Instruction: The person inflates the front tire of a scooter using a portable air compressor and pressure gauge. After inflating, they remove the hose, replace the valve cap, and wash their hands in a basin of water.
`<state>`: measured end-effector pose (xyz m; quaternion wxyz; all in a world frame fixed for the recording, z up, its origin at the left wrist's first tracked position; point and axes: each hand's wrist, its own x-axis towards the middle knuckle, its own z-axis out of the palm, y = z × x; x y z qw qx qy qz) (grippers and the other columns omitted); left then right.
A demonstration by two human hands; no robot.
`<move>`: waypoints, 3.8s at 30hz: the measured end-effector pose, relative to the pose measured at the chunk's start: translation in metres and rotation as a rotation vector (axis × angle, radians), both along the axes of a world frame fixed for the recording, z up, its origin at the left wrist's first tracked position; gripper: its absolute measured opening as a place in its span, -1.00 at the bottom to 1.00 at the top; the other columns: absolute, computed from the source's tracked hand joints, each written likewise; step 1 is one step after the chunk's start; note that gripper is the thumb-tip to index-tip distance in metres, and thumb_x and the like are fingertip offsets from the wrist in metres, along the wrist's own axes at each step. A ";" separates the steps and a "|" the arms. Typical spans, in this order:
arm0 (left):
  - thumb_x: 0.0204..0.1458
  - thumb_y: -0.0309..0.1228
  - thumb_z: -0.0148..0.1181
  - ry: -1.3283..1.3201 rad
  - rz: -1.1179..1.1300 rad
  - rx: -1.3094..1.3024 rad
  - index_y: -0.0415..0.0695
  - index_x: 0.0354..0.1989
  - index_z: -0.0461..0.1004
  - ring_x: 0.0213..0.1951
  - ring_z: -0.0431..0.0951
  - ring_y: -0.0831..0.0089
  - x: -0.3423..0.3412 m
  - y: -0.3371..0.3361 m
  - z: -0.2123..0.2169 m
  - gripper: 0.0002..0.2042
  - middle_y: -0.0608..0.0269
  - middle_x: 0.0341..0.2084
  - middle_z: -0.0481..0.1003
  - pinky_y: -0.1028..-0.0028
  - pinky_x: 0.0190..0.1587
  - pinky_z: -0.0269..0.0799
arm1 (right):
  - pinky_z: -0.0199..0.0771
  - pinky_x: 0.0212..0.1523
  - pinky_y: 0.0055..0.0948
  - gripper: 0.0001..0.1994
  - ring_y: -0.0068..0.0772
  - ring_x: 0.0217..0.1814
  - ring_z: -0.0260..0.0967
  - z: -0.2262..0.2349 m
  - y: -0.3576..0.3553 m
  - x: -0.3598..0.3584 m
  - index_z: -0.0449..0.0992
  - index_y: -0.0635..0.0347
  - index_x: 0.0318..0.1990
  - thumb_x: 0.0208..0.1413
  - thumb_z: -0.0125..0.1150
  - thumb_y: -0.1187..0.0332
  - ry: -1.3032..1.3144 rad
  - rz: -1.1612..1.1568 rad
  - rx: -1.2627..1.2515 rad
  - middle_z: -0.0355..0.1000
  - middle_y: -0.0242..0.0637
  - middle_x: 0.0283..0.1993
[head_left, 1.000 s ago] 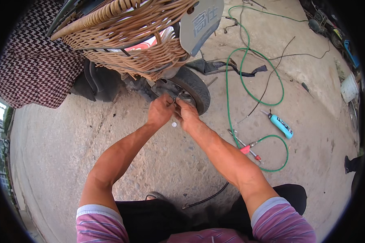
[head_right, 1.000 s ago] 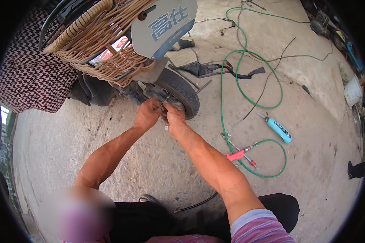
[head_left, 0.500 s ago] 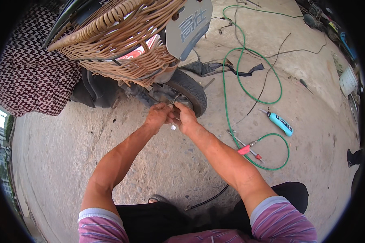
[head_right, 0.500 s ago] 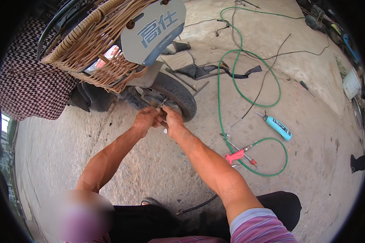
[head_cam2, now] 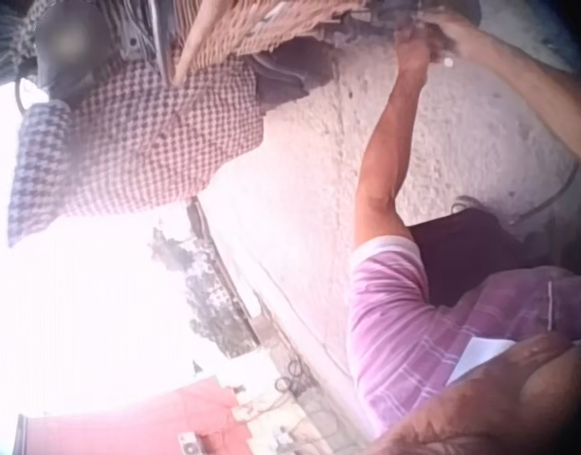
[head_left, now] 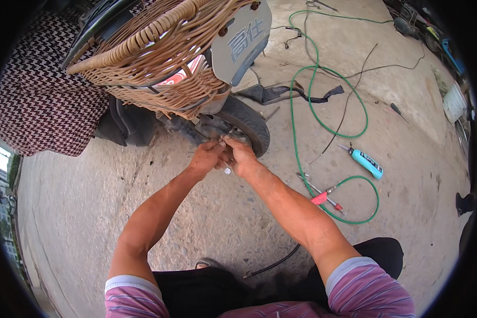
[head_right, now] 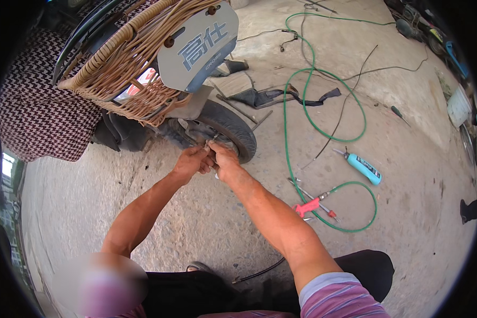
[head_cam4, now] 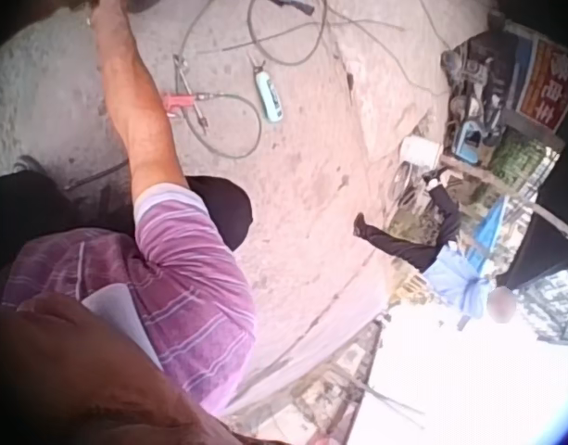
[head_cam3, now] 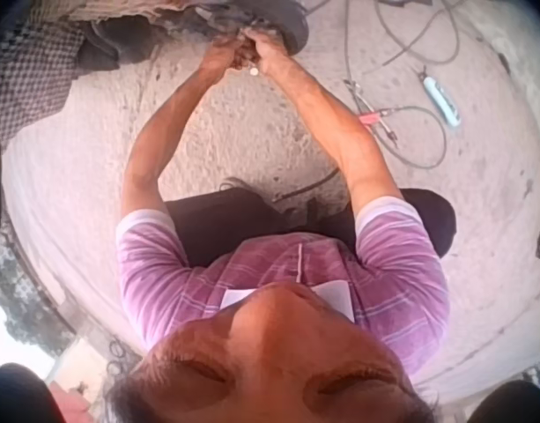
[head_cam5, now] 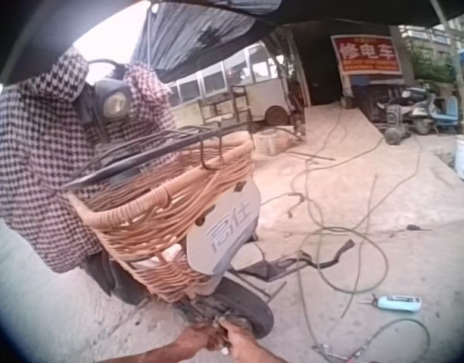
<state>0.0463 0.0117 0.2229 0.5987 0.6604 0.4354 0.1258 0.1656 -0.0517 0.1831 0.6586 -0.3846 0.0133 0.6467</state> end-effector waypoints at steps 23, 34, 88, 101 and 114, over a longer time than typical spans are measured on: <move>0.17 -0.33 0.06 0.057 0.051 0.099 -0.29 -0.34 0.50 -0.57 0.48 0.49 0.005 0.002 0.007 -0.76 0.26 -0.54 0.54 0.47 -0.50 0.38 | 0.36 -0.06 -0.36 -0.83 -0.46 -0.16 0.39 -0.009 0.005 0.000 0.49 0.03 -0.18 0.27 0.03 0.21 0.006 0.061 0.072 0.44 -0.46 -0.24; 0.17 -0.34 0.07 0.065 -0.059 0.518 -0.27 -0.32 0.50 -0.56 0.48 0.50 0.004 0.009 -0.001 -0.78 0.23 -0.54 0.54 0.51 -0.48 0.40 | 0.39 -0.25 -0.45 -0.86 -0.52 -0.23 0.41 0.000 0.007 -0.004 0.51 0.04 -0.24 0.22 0.11 0.22 -0.013 -0.050 -0.001 0.48 -0.47 -0.26; 0.07 -0.33 0.03 0.276 -0.121 0.738 -0.18 -0.24 0.50 -0.33 0.58 0.01 0.004 0.003 0.005 -0.78 -0.07 -0.43 0.55 0.18 -0.24 0.48 | 0.41 -0.31 -0.45 -0.89 -0.50 -0.25 0.45 0.007 0.001 -0.002 0.53 0.06 -0.29 0.16 0.16 0.28 0.043 -0.071 -0.075 0.49 -0.45 -0.36; 0.12 -0.34 0.10 0.086 0.019 0.229 -0.25 -0.33 0.50 -0.50 0.54 0.47 0.008 -0.004 0.013 -0.80 0.15 -0.55 0.53 0.44 -0.46 0.45 | 0.38 -0.23 -0.40 -0.86 -0.49 -0.25 0.41 -0.010 0.008 0.000 0.49 0.05 -0.29 0.22 0.07 0.25 0.029 0.026 0.052 0.46 -0.46 -0.32; 0.10 -0.28 0.10 0.215 -0.075 0.567 -0.20 -0.28 0.49 -0.49 0.57 0.19 0.006 0.000 0.010 -0.78 0.11 -0.50 0.56 0.26 -0.37 0.48 | 0.35 -0.43 -0.46 -0.85 -0.50 -0.43 0.36 -0.001 0.017 -0.009 0.51 0.09 -0.31 0.20 0.12 0.25 0.002 -0.101 -0.064 0.43 -0.44 -0.43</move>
